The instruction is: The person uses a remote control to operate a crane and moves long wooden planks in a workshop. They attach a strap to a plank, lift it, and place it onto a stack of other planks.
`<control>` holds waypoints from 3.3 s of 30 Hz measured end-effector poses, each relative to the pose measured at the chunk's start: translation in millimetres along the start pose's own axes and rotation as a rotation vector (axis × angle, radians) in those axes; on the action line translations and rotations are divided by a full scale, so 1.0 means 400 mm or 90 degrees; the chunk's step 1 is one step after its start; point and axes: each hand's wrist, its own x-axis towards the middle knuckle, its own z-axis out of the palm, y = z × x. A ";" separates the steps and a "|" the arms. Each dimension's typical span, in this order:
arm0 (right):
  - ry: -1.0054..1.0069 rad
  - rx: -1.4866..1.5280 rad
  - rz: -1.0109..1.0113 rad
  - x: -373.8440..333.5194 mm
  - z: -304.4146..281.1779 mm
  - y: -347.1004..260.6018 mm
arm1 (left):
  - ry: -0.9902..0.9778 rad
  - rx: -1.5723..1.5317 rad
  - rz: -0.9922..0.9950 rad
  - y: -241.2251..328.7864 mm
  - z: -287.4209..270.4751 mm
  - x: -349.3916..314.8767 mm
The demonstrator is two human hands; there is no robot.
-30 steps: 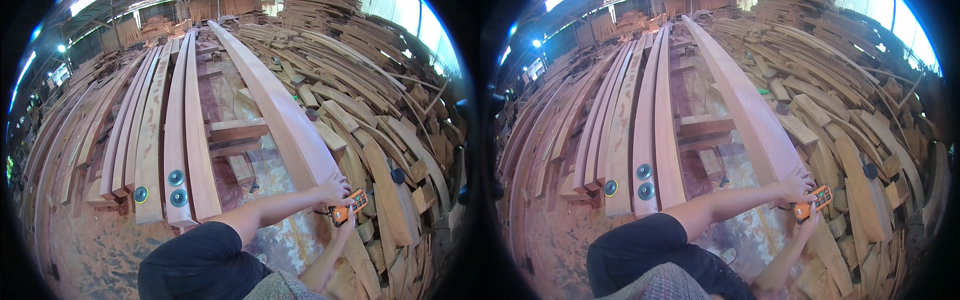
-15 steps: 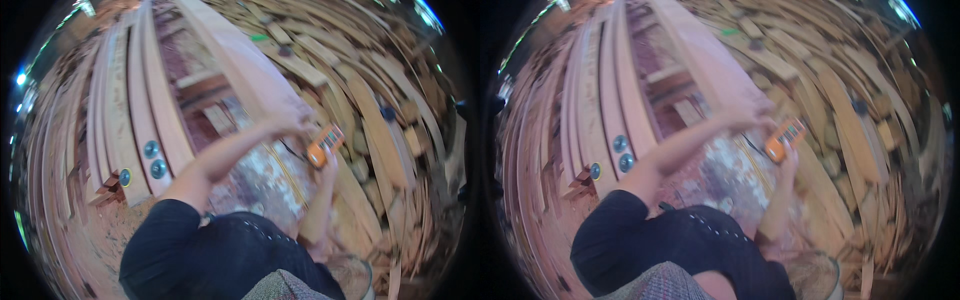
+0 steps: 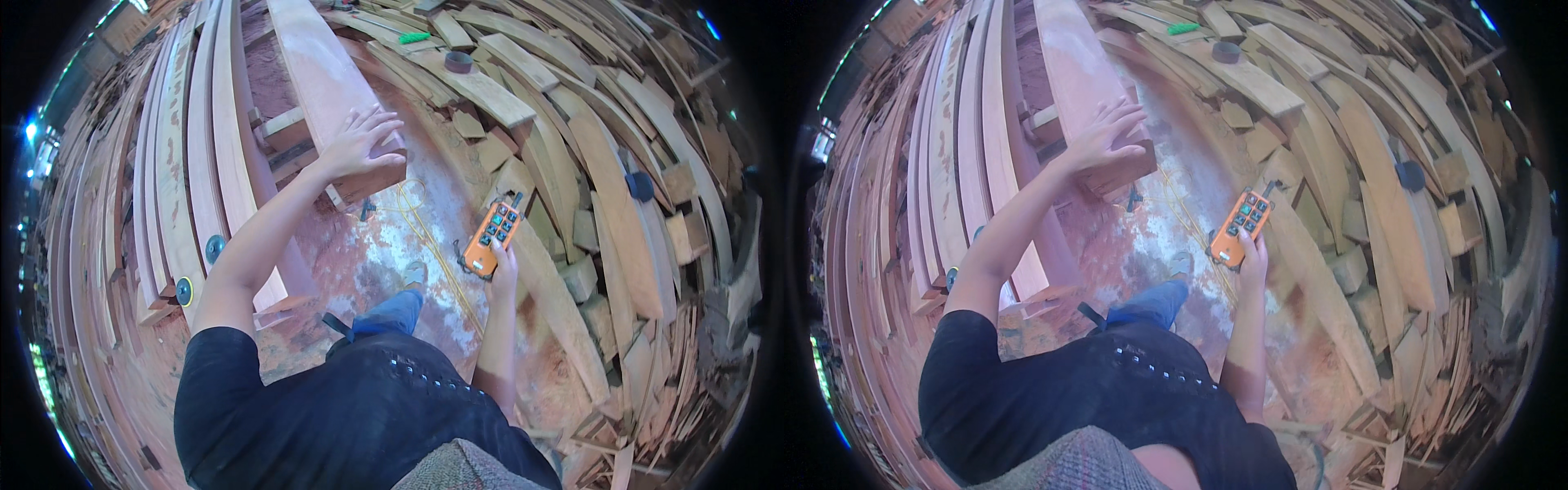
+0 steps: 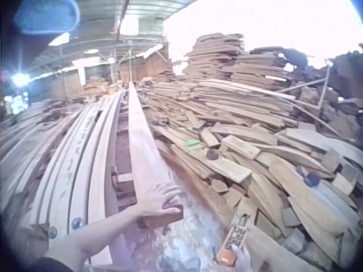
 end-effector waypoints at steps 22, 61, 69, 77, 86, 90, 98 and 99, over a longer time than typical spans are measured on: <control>-0.129 -0.089 0.210 0.781 0.033 -0.117 | 0.083 0.195 -0.765 -0.185 0.065 0.368; -0.422 -0.205 0.342 1.167 0.073 -0.206 | 0.262 0.270 -0.822 0.316 0.252 0.395; -0.401 -0.230 0.336 1.005 0.021 -0.195 | 0.253 0.233 -0.843 0.390 0.290 0.291; -0.398 -0.236 0.367 0.812 -0.052 -0.204 | 0.228 0.226 -0.841 0.415 0.321 0.188; -0.400 -0.233 0.340 0.701 -0.086 -0.217 | 0.219 0.245 -0.834 0.426 0.306 0.106; -0.388 -0.228 0.313 0.670 -0.099 -0.215 | 0.204 0.194 -0.850 0.407 0.339 0.066; -0.358 -0.244 0.295 0.669 -0.132 -0.217 | 0.197 0.169 -0.867 0.337 0.413 -0.002; -0.351 -0.237 0.294 0.672 -0.134 -0.218 | 0.205 0.174 -0.863 0.330 0.418 -0.006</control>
